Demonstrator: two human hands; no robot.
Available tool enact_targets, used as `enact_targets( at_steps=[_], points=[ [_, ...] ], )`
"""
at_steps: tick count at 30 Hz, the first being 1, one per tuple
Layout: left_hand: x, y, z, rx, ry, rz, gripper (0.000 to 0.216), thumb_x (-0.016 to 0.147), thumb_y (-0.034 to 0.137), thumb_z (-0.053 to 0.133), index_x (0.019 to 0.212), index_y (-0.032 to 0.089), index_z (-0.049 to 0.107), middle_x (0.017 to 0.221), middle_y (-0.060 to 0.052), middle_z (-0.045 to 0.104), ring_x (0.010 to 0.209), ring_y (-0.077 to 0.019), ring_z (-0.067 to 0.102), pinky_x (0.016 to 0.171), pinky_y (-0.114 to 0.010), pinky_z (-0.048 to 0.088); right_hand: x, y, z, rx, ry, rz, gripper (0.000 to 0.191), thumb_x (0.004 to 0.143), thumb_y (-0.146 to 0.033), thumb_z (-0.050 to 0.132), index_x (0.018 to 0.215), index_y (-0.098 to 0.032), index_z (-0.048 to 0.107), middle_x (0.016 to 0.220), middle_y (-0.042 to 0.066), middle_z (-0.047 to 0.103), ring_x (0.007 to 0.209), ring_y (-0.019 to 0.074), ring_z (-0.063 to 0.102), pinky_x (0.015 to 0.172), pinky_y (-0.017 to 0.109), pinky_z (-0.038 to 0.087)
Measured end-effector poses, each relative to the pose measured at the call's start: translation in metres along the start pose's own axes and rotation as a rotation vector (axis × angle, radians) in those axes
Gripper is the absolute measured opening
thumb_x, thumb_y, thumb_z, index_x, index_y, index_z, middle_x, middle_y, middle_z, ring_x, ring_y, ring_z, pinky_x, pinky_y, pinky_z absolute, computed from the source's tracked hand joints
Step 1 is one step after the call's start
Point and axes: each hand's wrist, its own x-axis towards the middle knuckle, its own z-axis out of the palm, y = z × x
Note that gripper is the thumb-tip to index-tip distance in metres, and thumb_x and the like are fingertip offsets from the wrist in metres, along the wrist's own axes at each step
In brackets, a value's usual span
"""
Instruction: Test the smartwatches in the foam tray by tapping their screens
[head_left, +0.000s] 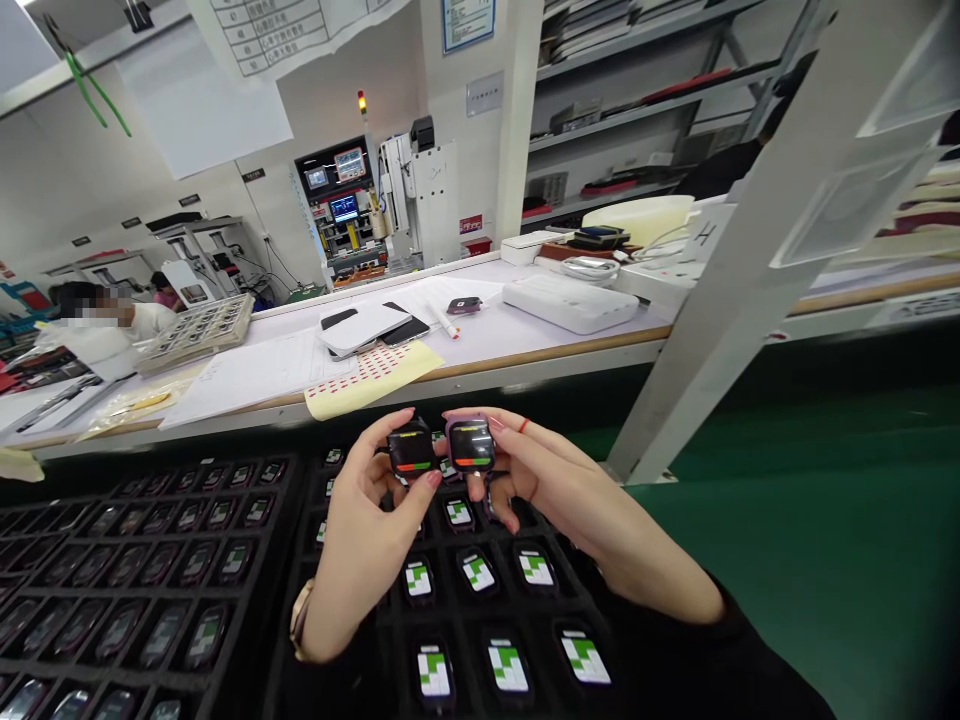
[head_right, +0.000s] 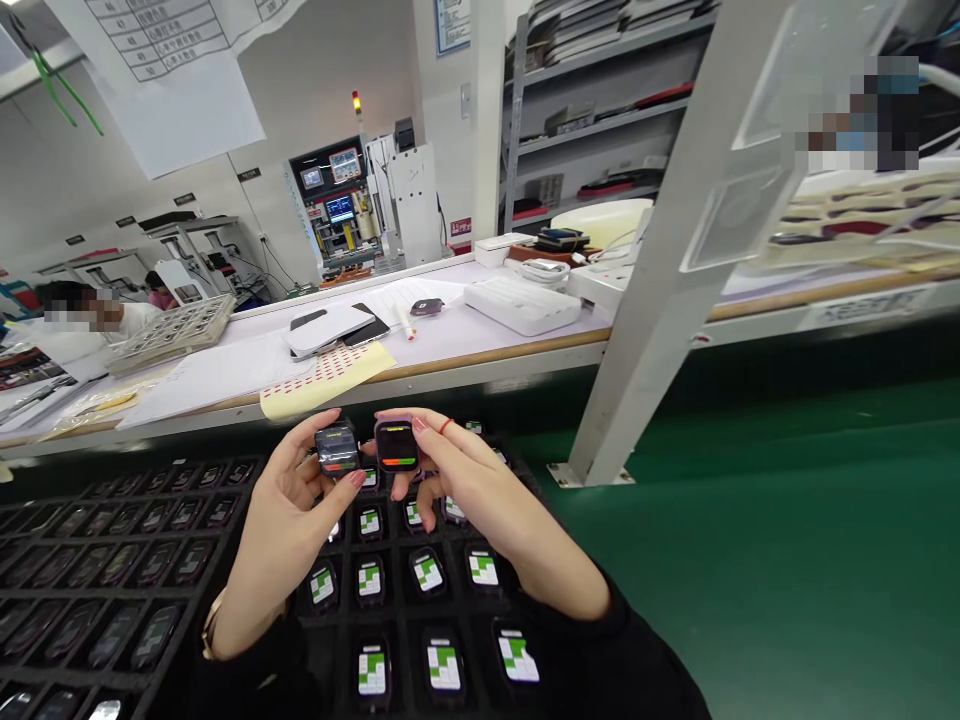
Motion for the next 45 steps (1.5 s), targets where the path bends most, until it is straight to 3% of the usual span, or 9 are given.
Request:
enact_targets(
  at_steps=[9, 17, 24, 33, 45],
  points=[
    [0.002, -0.001, 0.001, 0.011, 0.038, 0.0, 0.05, 0.082, 0.025, 0.077, 0.13, 0.029, 0.061, 0.12, -0.004, 0.068, 0.105, -0.0175, 0.066, 0.085, -0.023, 0.054, 0.002, 0.003, -0.005, 0.011, -0.066, -0.003, 0.037, 0.103, -0.044, 0.054, 0.13, -0.021, 0.062, 0.12, 0.014, 0.066, 0.078, 0.0178, 0.065, 0.048, 0.021, 0.051],
    [0.002, -0.001, 0.002, 0.015, 0.019, 0.005, 0.054, 0.082, 0.027, 0.077, 0.133, 0.029, 0.058, 0.125, -0.005, 0.067, 0.107, -0.0195, 0.067, 0.083, -0.024, 0.056, -0.003, -0.006, 0.001, -0.103, -0.038, 0.005, 0.042, 0.094, -0.032, 0.062, 0.134, -0.019, 0.06, 0.1, 0.008, 0.066, 0.082, 0.019, 0.066, 0.054, 0.024, 0.055],
    [0.002, 0.0, 0.003, -0.003, 0.01, -0.008, 0.051, 0.083, 0.027, 0.076, 0.131, 0.027, 0.059, 0.129, -0.006, 0.065, 0.114, -0.022, 0.065, 0.085, -0.025, 0.058, 0.003, 0.002, -0.007, -0.179, -0.095, -0.062, 0.046, 0.087, -0.026, 0.064, 0.132, -0.021, 0.059, 0.081, 0.003, 0.067, 0.062, 0.0149, 0.062, 0.056, 0.028, 0.057],
    [0.004, -0.002, 0.001, -0.017, 0.018, 0.016, 0.046, 0.084, 0.027, 0.075, 0.128, 0.027, 0.062, 0.124, -0.006, 0.066, 0.108, -0.0207, 0.067, 0.083, -0.025, 0.058, 0.005, 0.006, -0.009, -0.219, -0.112, -0.078, 0.055, 0.089, -0.043, 0.073, 0.136, -0.02, 0.057, 0.092, 0.008, 0.069, 0.067, 0.0171, 0.065, 0.056, 0.028, 0.056],
    [0.007, -0.005, -0.002, -0.028, 0.007, 0.023, 0.036, 0.087, 0.033, 0.073, 0.122, 0.026, 0.065, 0.123, -0.006, 0.065, 0.094, -0.0163, 0.067, 0.079, -0.024, 0.057, 0.003, -0.004, -0.001, -0.257, -0.042, -0.004, 0.059, 0.089, -0.053, 0.072, 0.135, -0.017, 0.06, 0.079, 0.004, 0.066, 0.059, 0.0143, 0.059, 0.053, 0.026, 0.05]
  ],
)
